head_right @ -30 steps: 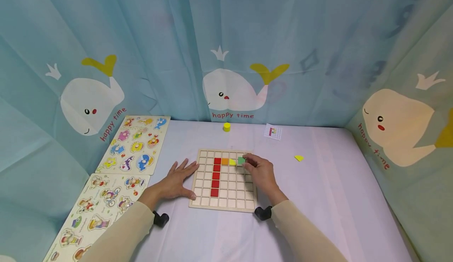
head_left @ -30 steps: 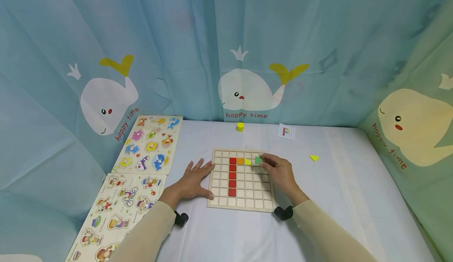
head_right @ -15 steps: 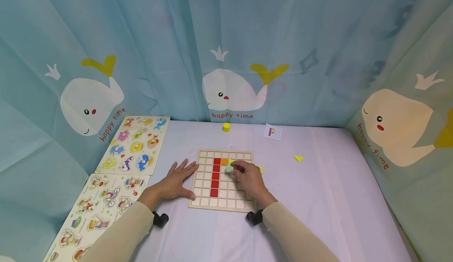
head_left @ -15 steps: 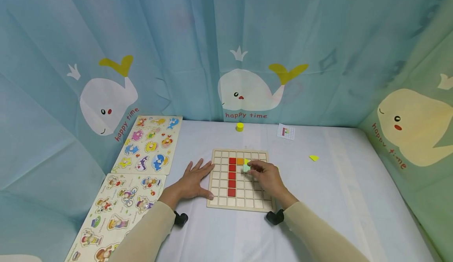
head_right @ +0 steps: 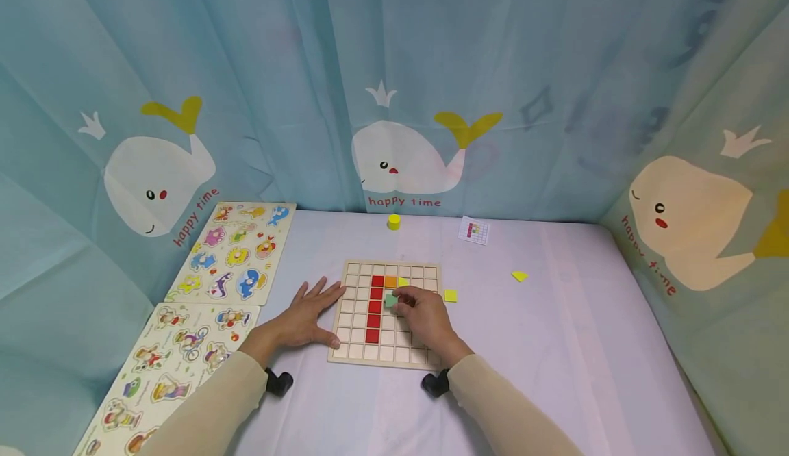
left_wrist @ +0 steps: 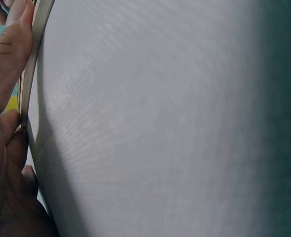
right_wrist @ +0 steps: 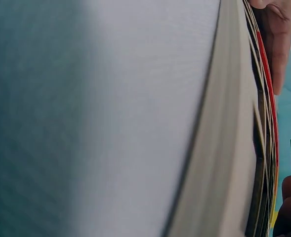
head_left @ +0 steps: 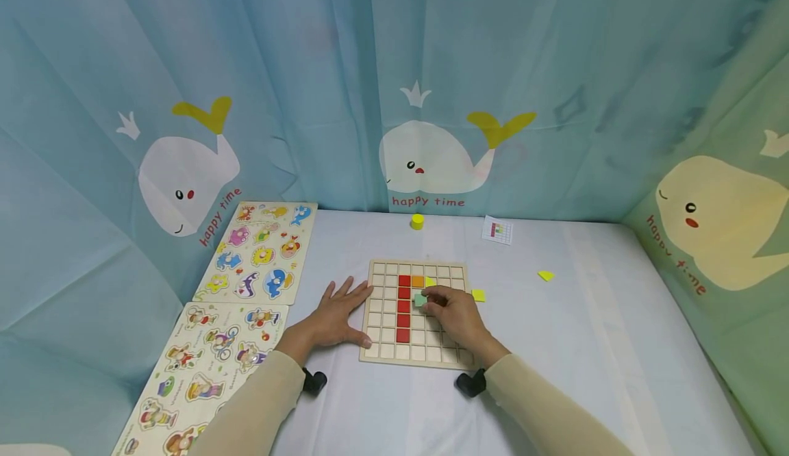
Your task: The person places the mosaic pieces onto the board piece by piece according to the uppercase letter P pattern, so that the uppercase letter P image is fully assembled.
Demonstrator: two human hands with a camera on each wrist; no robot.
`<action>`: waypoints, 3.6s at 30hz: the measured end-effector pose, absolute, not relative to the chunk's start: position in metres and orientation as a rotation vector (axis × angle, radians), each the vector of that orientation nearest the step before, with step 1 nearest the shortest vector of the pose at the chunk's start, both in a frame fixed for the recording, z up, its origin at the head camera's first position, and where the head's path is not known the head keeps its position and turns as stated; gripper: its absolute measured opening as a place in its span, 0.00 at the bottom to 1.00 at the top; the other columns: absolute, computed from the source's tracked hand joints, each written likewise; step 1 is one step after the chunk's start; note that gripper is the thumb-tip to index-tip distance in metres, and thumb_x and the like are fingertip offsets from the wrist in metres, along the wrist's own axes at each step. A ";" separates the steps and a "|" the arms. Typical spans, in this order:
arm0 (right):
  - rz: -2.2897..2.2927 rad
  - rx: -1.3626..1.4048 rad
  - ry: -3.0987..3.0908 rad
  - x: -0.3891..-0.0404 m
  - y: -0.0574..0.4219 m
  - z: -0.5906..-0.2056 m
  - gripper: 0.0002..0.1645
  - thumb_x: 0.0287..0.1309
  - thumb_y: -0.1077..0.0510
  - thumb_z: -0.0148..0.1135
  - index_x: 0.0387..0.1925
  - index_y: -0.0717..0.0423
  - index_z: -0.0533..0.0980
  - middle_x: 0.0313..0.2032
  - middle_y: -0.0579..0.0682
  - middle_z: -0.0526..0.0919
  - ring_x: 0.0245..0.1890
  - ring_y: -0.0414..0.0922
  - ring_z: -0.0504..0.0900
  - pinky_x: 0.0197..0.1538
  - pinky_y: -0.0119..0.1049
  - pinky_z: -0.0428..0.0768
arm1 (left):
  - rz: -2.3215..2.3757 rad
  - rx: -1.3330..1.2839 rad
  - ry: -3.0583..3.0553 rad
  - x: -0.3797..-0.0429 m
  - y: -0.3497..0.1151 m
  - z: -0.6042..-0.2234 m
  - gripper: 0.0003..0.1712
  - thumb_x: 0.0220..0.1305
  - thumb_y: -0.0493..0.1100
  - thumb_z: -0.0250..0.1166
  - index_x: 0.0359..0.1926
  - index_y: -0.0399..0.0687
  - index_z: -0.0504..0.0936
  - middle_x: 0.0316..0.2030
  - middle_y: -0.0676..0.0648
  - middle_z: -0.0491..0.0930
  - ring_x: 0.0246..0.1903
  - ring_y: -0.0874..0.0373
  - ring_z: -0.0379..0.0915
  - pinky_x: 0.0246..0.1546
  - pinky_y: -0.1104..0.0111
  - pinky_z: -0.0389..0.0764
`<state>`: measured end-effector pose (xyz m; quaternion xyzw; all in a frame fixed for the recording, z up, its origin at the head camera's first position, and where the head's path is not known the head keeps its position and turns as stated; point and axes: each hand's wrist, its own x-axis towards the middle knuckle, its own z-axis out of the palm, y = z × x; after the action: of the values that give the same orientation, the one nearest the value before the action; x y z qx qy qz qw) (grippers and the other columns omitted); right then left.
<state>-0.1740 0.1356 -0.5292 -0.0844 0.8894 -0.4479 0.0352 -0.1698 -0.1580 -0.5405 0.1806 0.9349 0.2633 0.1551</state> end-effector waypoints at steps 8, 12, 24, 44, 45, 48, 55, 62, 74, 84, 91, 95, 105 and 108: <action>-1.335 -0.291 2.758 -0.173 0.135 -0.532 0.14 0.62 0.62 0.75 0.49 0.54 0.87 0.38 0.46 0.87 0.38 0.41 0.80 0.41 0.31 0.83 | 0.759 0.512 2.674 -0.169 -0.157 -0.539 0.68 0.47 0.65 0.83 0.84 0.56 0.58 0.84 0.54 0.52 0.86 0.49 0.32 0.85 0.48 0.27; -1.341 -0.295 2.759 -0.174 0.135 -0.533 0.14 0.61 0.63 0.75 0.49 0.56 0.88 0.39 0.47 0.87 0.38 0.42 0.80 0.41 0.31 0.83 | 0.760 0.507 2.672 -0.168 -0.157 -0.539 0.68 0.47 0.65 0.83 0.84 0.56 0.58 0.84 0.54 0.52 0.86 0.49 0.31 0.85 0.48 0.27; -1.249 -0.342 2.804 -0.176 0.133 -0.536 0.11 0.59 0.63 0.76 0.45 0.54 0.89 0.41 0.46 0.87 0.38 0.40 0.80 0.43 0.34 0.83 | 0.739 0.511 2.670 -0.169 -0.158 -0.541 0.69 0.47 0.66 0.82 0.84 0.57 0.56 0.84 0.55 0.50 0.86 0.50 0.30 0.85 0.49 0.28; -1.213 -0.341 2.800 -0.176 0.131 -0.534 0.12 0.60 0.62 0.76 0.47 0.55 0.88 0.43 0.46 0.87 0.41 0.41 0.81 0.46 0.37 0.84 | 0.748 0.505 2.674 -0.171 -0.159 -0.542 0.68 0.47 0.66 0.83 0.84 0.57 0.57 0.84 0.55 0.51 0.86 0.50 0.31 0.85 0.49 0.26; -1.211 -0.341 2.800 -0.175 0.130 -0.534 0.13 0.60 0.62 0.76 0.47 0.55 0.88 0.43 0.46 0.87 0.41 0.41 0.81 0.46 0.37 0.84 | 0.748 0.504 2.675 -0.170 -0.159 -0.542 0.68 0.47 0.66 0.83 0.84 0.57 0.57 0.84 0.55 0.51 0.86 0.50 0.31 0.85 0.49 0.26; -1.199 -0.342 2.806 -0.176 0.130 -0.534 0.13 0.60 0.62 0.76 0.47 0.55 0.88 0.43 0.47 0.87 0.40 0.41 0.81 0.46 0.37 0.84 | 0.752 0.497 2.675 -0.170 -0.159 -0.542 0.68 0.47 0.65 0.83 0.84 0.57 0.58 0.84 0.55 0.51 0.86 0.50 0.31 0.85 0.49 0.26; -1.200 -0.328 2.807 -0.174 0.129 -0.532 0.13 0.60 0.61 0.77 0.47 0.55 0.89 0.45 0.49 0.88 0.41 0.42 0.81 0.47 0.39 0.84 | 0.764 0.492 2.670 -0.169 -0.158 -0.540 0.68 0.47 0.64 0.83 0.84 0.57 0.58 0.84 0.55 0.51 0.86 0.50 0.31 0.85 0.49 0.26; -1.251 -0.287 2.795 -0.175 0.132 -0.534 0.17 0.61 0.62 0.76 0.52 0.56 0.87 0.44 0.50 0.86 0.41 0.43 0.81 0.47 0.38 0.84 | 0.758 0.500 2.673 -0.170 -0.158 -0.541 0.68 0.47 0.65 0.83 0.84 0.57 0.58 0.84 0.55 0.52 0.86 0.50 0.31 0.85 0.49 0.26; -1.425 -0.229 2.763 -0.181 0.156 -0.527 0.20 0.68 0.59 0.70 0.59 0.56 0.82 0.48 0.53 0.83 0.43 0.46 0.75 0.41 0.32 0.78 | 0.745 0.507 2.681 -0.169 -0.157 -0.541 0.68 0.48 0.65 0.83 0.84 0.57 0.57 0.84 0.54 0.53 0.86 0.49 0.32 0.85 0.47 0.28; -1.439 -0.018 2.906 -0.206 0.218 -0.515 0.25 0.71 0.58 0.67 0.66 0.58 0.78 0.58 0.61 0.80 0.54 0.54 0.76 0.53 0.45 0.76 | 0.717 0.494 2.675 -0.170 -0.157 -0.542 0.68 0.48 0.66 0.82 0.84 0.58 0.56 0.84 0.55 0.51 0.86 0.50 0.30 0.85 0.49 0.27; -1.415 0.091 2.958 -0.219 0.272 -0.515 0.29 0.73 0.54 0.65 0.70 0.59 0.73 0.65 0.63 0.76 0.61 0.60 0.74 0.56 0.47 0.74 | 0.743 0.482 2.663 -0.171 -0.157 -0.542 0.68 0.47 0.65 0.83 0.84 0.57 0.57 0.84 0.55 0.51 0.86 0.50 0.30 0.85 0.50 0.26; -1.422 0.116 2.976 -0.223 0.301 -0.519 0.31 0.74 0.52 0.64 0.71 0.59 0.73 0.67 0.63 0.75 0.62 0.60 0.72 0.53 0.40 0.72 | 0.748 0.485 2.666 -0.171 -0.157 -0.543 0.68 0.47 0.66 0.83 0.84 0.57 0.57 0.84 0.55 0.52 0.86 0.50 0.31 0.85 0.49 0.27; -1.265 0.216 2.914 -0.228 0.343 -0.524 0.38 0.73 0.56 0.63 0.78 0.61 0.63 0.73 0.74 0.65 0.71 0.71 0.65 0.66 0.68 0.71 | 0.750 0.485 2.660 -0.171 -0.157 -0.543 0.68 0.47 0.66 0.82 0.84 0.57 0.57 0.84 0.55 0.51 0.86 0.50 0.30 0.85 0.49 0.26; -1.193 0.239 2.893 -0.228 0.346 -0.524 0.40 0.71 0.58 0.64 0.79 0.62 0.62 0.73 0.75 0.65 0.72 0.73 0.65 0.67 0.70 0.71 | 0.754 0.486 2.658 -0.171 -0.157 -0.543 0.68 0.47 0.66 0.82 0.84 0.57 0.57 0.84 0.54 0.51 0.86 0.50 0.30 0.85 0.49 0.26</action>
<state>-0.2275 0.3457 -0.5235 0.0762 0.9218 -0.3801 0.0016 -0.1705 -0.1572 -0.5426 0.1708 0.9341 0.2650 0.1673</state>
